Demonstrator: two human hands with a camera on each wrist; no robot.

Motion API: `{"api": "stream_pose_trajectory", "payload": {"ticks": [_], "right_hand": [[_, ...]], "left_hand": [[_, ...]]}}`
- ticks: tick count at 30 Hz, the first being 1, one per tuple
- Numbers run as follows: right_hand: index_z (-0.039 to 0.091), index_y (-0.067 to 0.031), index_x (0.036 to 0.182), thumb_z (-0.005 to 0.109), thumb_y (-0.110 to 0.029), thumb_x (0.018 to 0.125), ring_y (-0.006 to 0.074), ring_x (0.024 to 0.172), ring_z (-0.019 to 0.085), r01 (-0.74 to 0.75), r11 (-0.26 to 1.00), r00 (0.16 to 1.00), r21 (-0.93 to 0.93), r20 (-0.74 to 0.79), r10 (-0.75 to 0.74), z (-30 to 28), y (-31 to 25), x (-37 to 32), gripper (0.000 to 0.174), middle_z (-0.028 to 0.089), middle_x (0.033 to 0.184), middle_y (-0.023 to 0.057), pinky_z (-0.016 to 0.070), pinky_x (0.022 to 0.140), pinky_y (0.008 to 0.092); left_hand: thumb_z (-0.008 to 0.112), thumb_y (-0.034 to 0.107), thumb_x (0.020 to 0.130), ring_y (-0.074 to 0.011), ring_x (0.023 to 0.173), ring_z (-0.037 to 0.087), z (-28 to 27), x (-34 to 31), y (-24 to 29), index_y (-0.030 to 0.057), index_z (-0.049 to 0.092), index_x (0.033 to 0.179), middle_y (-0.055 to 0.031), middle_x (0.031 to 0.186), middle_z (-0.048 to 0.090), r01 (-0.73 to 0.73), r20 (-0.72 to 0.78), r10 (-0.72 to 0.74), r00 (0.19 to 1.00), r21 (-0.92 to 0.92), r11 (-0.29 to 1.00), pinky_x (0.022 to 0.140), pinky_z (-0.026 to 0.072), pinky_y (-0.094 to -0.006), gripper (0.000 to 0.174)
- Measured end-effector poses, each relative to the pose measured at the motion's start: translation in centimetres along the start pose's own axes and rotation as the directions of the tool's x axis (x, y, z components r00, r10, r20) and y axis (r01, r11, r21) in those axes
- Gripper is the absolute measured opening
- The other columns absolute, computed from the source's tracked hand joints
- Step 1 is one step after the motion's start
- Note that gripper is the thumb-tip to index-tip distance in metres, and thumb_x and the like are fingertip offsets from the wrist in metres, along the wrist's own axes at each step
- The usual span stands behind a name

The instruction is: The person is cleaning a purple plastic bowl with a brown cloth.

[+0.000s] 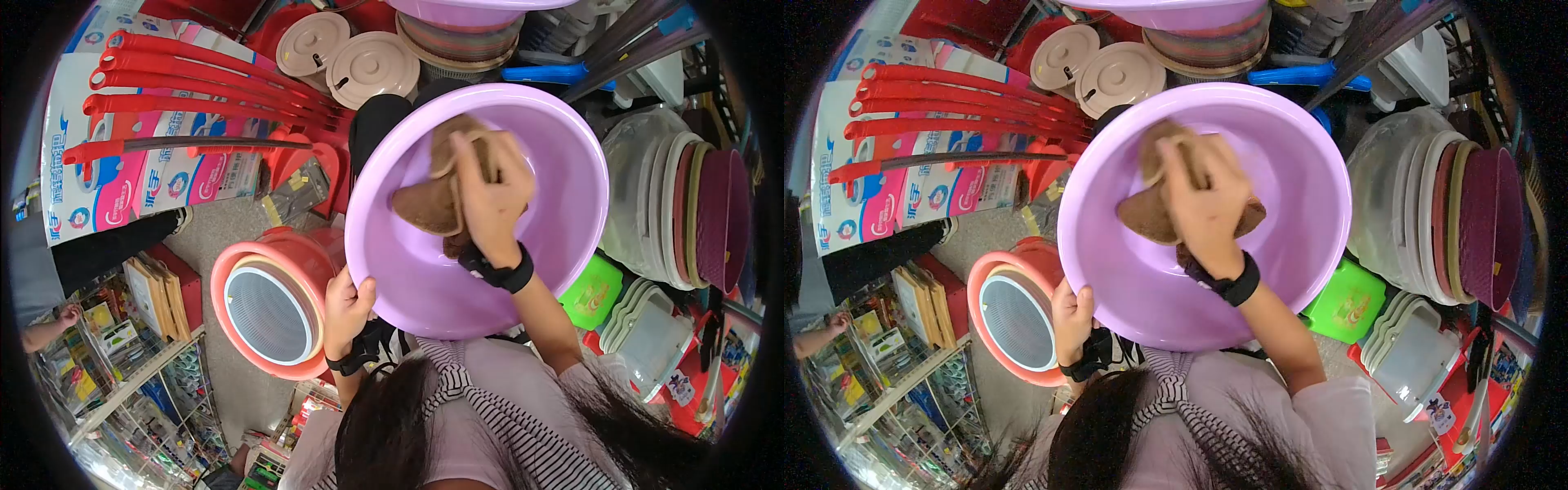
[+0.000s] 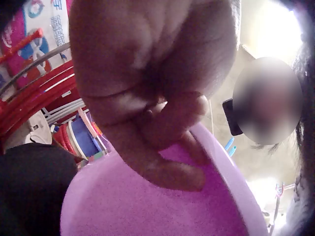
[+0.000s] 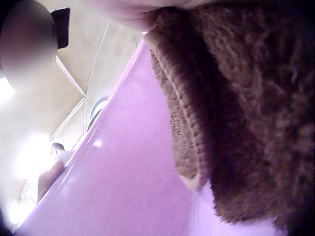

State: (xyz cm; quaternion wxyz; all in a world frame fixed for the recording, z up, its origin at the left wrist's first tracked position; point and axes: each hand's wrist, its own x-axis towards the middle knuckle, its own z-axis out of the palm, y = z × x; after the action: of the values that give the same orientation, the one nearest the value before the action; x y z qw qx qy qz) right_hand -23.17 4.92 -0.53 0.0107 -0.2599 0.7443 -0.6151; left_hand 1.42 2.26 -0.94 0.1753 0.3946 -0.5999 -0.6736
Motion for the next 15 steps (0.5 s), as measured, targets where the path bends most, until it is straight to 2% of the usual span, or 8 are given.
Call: {"api": "stream_pose_trajectory", "payload": {"ticks": [1,3,5,7,8,11,13,15], "right_hand": [[0.069,0.0042,0.091,0.071,-0.001,0.080,0.0213,0.069,0.061,-0.005,1.000,0.999,0.007,0.050,0.004,0.1,-0.9,-0.5,0.012,0.063,0.078,0.0120,0.0478,0.064,0.0300],[0.069,0.0030,0.089,0.073,-0.002,0.078,0.0242,0.069,0.063,0.259,0.948,0.934,0.187,0.203,-0.295,1.2,-0.7,-1.5,0.012,0.065,0.081,0.0136,0.0500,0.062,0.0321],[0.069,0.0023,0.091,0.073,-0.003,0.076,0.0256,0.066,0.062,0.274,0.940,0.910,0.202,0.263,-0.321,1.1,-1.8,-3.0,0.016,0.064,0.083,0.0130,0.0509,0.060,0.0327],[0.070,0.0030,0.093,0.075,0.002,0.070,0.0224,0.065,0.063,0.237,0.942,0.808,0.237,0.491,-0.327,0.7,-2.3,-3.3,0.023,0.064,0.080,0.0120,0.0508,0.060,0.0304],[0.069,0.0000,0.092,0.073,-0.002,0.075,0.0251,0.065,0.061,0.188,0.942,0.801,0.278,0.513,-0.311,0.8,-1.4,-3.4,0.017,0.063,0.083,0.0099,0.0518,0.061,0.0351],[0.070,0.0001,0.094,0.072,-0.002,0.077,0.0239,0.068,0.062,0.329,0.936,0.892,0.128,0.285,-0.352,0.5,0.3,-1.1,0.018,0.063,0.082,0.0094,0.0515,0.064,0.0335],[0.070,0.0008,0.095,0.070,-0.002,0.079,0.0236,0.071,0.063,0.064,0.998,0.990,0.008,0.126,-0.064,-0.6,-0.4,1.0,0.017,0.063,0.082,0.0100,0.0507,0.066,0.0318],[0.070,0.0007,0.096,0.070,-0.003,0.080,0.0237,0.070,0.062,0.088,0.993,0.995,-0.074,0.044,-0.085,-1.2,0.7,1.3,0.017,0.063,0.082,0.0108,0.0501,0.066,0.0307]], "left_hand": [[0.057,0.022,0.098,-0.0040,0.049,0.049,0.0,0.1,0.1,-0.0029,0.056,0.119,0.0016,0.066,0.058,0.008,0.003,-0.008,1.000,0.004,1.000,0.044,0.0371,-0.0209,0.033],[0.057,0.022,0.098,-0.0041,0.049,0.050,0.2,0.6,0.6,-0.0030,0.057,0.118,0.0016,0.066,0.058,-0.011,-0.015,0.012,1.000,0.031,0.999,0.044,0.0373,-0.0208,0.032],[0.057,0.022,0.098,-0.0042,0.048,0.050,0.1,0.8,0.9,-0.0031,0.057,0.118,0.0016,0.066,0.058,-0.029,-0.028,0.031,0.999,0.066,0.997,0.043,0.0376,-0.0207,0.032],[0.057,0.023,0.097,-0.0043,0.048,0.050,-0.2,1.0,1.1,-0.0035,0.058,0.116,0.0018,0.065,0.058,0.036,-0.068,-0.032,0.997,0.066,0.997,0.044,0.0378,-0.0207,0.032],[0.057,0.023,0.097,-0.0043,0.048,0.050,-0.2,0.9,0.9,-0.0035,0.058,0.116,0.0018,0.065,0.058,0.032,-0.062,-0.028,0.998,0.066,0.997,0.044,0.0378,-0.0207,0.032],[0.058,0.023,0.097,-0.0042,0.048,0.049,-0.5,0.5,-0.2,-0.0036,0.058,0.115,0.0019,0.065,0.058,0.024,-0.039,-0.022,0.999,0.027,0.999,0.043,0.0373,-0.0210,0.032],[0.058,0.023,0.097,-0.0041,0.047,0.048,-0.8,0.2,-0.5,-0.0032,0.058,0.114,0.0019,0.063,0.057,-0.077,-0.015,0.078,0.997,0.051,0.996,0.043,0.0369,-0.0209,0.031],[0.059,0.023,0.097,-0.0040,0.048,0.048,-0.8,0.0,-0.4,-0.0036,0.058,0.114,0.0017,0.064,0.057,-0.021,0.010,0.021,1.000,0.025,0.999,0.044,0.0372,-0.0207,0.032]]}}
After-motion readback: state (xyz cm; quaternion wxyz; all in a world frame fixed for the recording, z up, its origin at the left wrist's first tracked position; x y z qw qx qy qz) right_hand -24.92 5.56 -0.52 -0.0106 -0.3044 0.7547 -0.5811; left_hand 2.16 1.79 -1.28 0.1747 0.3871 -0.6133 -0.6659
